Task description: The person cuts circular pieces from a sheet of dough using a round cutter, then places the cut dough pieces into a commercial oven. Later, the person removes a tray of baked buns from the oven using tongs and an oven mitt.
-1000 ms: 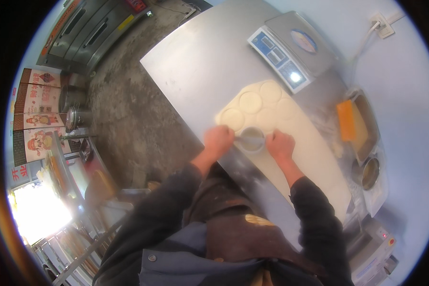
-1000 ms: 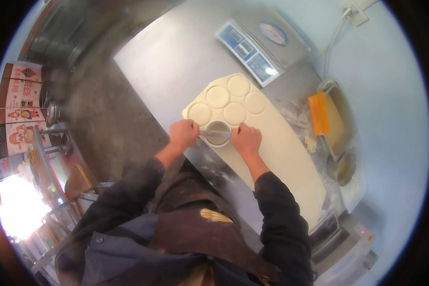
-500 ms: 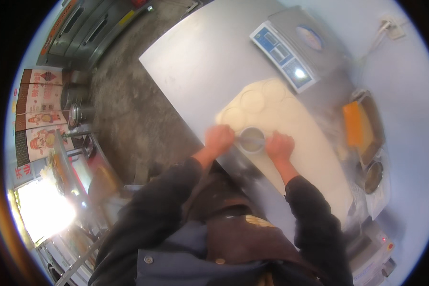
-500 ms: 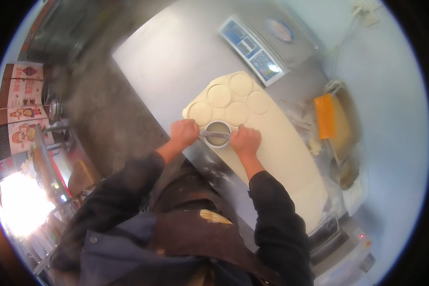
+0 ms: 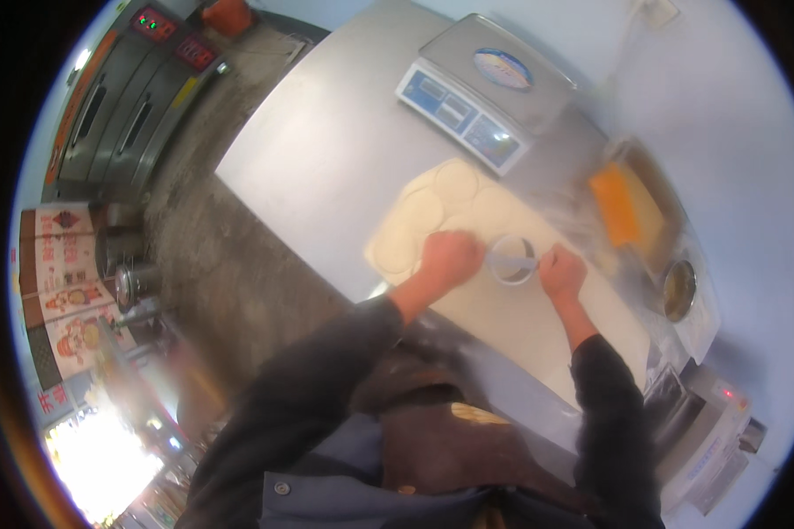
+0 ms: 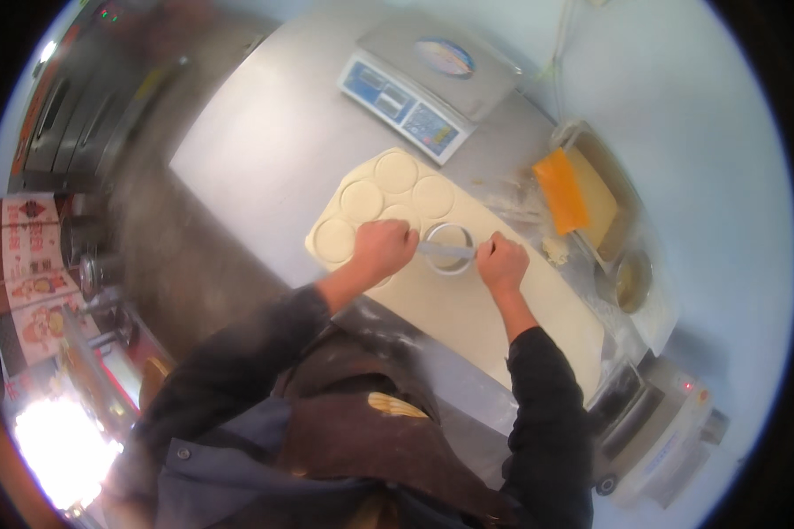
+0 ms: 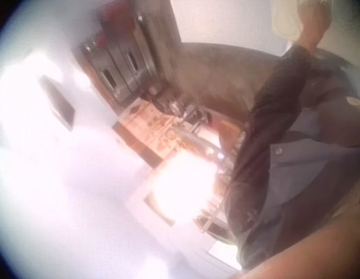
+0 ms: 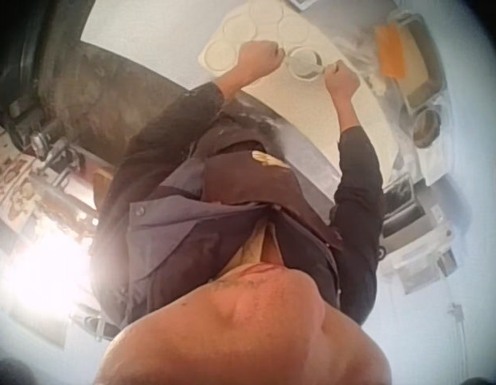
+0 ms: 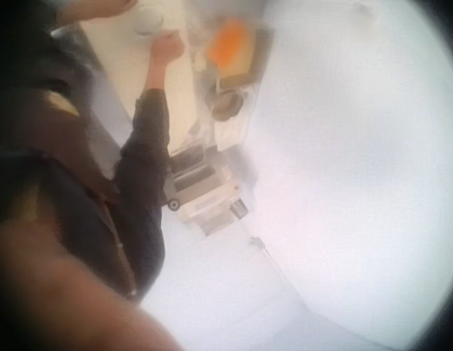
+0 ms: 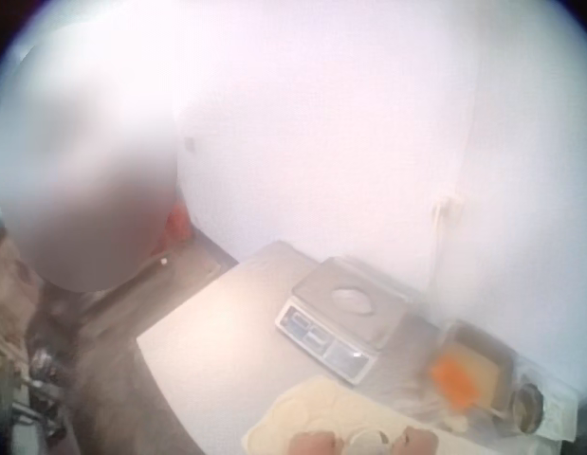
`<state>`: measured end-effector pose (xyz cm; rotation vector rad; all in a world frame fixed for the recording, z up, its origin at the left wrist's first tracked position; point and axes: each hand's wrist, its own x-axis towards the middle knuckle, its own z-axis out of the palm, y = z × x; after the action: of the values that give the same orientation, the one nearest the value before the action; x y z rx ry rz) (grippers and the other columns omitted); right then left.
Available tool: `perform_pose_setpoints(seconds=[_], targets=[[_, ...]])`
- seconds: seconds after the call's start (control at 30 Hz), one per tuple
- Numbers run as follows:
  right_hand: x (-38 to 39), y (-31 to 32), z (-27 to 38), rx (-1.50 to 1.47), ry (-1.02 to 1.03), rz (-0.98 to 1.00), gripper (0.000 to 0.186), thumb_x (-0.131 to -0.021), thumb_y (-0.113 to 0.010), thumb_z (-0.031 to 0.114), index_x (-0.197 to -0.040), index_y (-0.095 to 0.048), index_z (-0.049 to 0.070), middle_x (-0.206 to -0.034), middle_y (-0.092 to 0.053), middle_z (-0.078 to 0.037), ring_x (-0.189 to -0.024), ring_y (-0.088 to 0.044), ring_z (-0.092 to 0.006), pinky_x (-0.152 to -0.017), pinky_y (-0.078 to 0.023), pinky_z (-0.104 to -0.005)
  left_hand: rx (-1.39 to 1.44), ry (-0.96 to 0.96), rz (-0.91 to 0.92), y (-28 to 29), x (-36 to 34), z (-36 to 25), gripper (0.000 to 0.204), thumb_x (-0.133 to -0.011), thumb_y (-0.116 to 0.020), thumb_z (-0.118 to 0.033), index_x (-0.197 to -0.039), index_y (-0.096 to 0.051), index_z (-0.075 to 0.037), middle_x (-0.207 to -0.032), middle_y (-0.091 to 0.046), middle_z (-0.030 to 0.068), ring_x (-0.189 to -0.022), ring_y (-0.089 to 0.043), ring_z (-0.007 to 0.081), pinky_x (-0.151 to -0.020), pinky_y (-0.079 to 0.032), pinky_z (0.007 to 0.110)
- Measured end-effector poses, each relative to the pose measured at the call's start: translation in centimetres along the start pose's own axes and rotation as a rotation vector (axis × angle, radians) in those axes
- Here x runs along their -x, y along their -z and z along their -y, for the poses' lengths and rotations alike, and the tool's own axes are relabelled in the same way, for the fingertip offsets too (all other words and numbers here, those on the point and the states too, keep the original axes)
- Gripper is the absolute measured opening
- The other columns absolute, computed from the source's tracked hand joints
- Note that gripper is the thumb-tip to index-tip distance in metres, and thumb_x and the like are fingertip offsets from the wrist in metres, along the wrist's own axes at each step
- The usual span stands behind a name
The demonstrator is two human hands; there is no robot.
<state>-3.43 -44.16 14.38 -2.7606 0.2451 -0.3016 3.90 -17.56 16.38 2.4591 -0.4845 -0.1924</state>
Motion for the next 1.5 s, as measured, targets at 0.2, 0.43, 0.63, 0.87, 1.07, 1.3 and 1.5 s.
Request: perform_pose_setpoints(seconds=[0.2,0.43,0.63,0.87,1.07,1.3,1.5], targets=[[-4.4,0.0,-4.4,0.136,-0.124,-0.011,0.023,-0.085,-0.064,0.024,-0.068,-0.063,0.008,-0.065,-0.065,-0.02,-0.064,-0.065,-0.0445,-0.059,-0.05,-0.0545,-0.009,0.009,0.089,-4.0,-7.5,-1.8,0.035,-0.094,-0.057,-0.028,-0.072,-0.071,-0.004,-0.076,-0.072,0.0196,-0.07,-0.069,0.042,-0.067,-0.055,0.054],[-5.1,-1.6,-5.8,0.117,-0.163,-0.021,0.022,-0.083,-0.064,0.024,-0.068,-0.064,0.008,-0.065,-0.065,-0.02,-0.063,-0.065,-0.0446,-0.057,-0.05,-0.0547,-0.002,0.029,0.116,-5.3,-9.1,-1.7,0.036,-0.094,-0.056,-0.028,-0.073,-0.071,-0.003,-0.077,-0.072,0.0201,-0.071,-0.069,0.0425,-0.068,-0.055,0.055],[-4.8,-2.4,-6.2,0.136,-0.157,0.018,0.02,-0.081,-0.063,0.024,-0.068,-0.064,0.008,-0.064,-0.065,-0.019,-0.061,-0.065,-0.0431,-0.056,-0.05,-0.0547,-0.101,0.024,0.178,-5.9,-9.3,-1.1,0.031,-0.092,-0.058,-0.029,-0.075,-0.074,-0.009,-0.079,-0.074,0.0184,-0.072,-0.073,0.0392,-0.066,-0.057,0.052],[-3.0,-4.1,-6.6,0.202,-0.019,-0.127,0.017,-0.077,-0.062,0.022,-0.067,-0.063,0.009,-0.063,-0.064,-0.015,-0.061,-0.064,-0.0405,-0.058,-0.047,-0.055,-0.142,-0.041,0.161,-7.3,-8.9,0.3,0.029,-0.092,-0.056,-0.026,-0.074,-0.07,-0.007,-0.076,-0.073,0.0167,-0.07,-0.07,0.0395,-0.067,-0.055,0.053],[-3.3,-1.3,-5.4,0.122,-0.055,-0.16,0.015,-0.077,-0.065,0.02,-0.067,-0.06,0.01,-0.062,-0.062,-0.015,-0.061,-0.061,-0.0404,-0.058,-0.047,-0.0517,-0.068,-0.078,0.073,-5.3,-8.0,-1.2,0.028,-0.092,-0.057,-0.024,-0.072,-0.068,-0.007,-0.074,-0.07,0.018,-0.069,-0.069,0.0404,-0.065,-0.053,0.053],[3.3,0.5,-0.2,0.027,-0.073,-0.058,0.02,-0.076,-0.066,0.019,-0.062,-0.056,0.009,-0.059,-0.06,-0.015,-0.057,-0.059,-0.0401,-0.059,-0.046,-0.0503,-0.037,0.101,0.127,-1.9,1.4,-0.8,0.03,-0.091,-0.058,-0.027,-0.075,-0.07,-0.005,-0.078,-0.071,0.0205,-0.074,-0.069,0.0419,-0.07,-0.054,0.056],[2.7,-1.1,1.4,0.033,-0.082,0.06,0.022,-0.081,-0.066,0.024,-0.068,-0.061,0.007,-0.065,-0.064,-0.019,-0.063,-0.063,-0.044,-0.061,-0.049,-0.0552,-0.056,0.198,0.098,-1.6,3.0,1.0,0.034,-0.092,-0.057,-0.03,-0.078,-0.073,-0.004,-0.08,-0.072,0.0219,-0.077,-0.07,0.0431,-0.073,-0.055,0.057]])
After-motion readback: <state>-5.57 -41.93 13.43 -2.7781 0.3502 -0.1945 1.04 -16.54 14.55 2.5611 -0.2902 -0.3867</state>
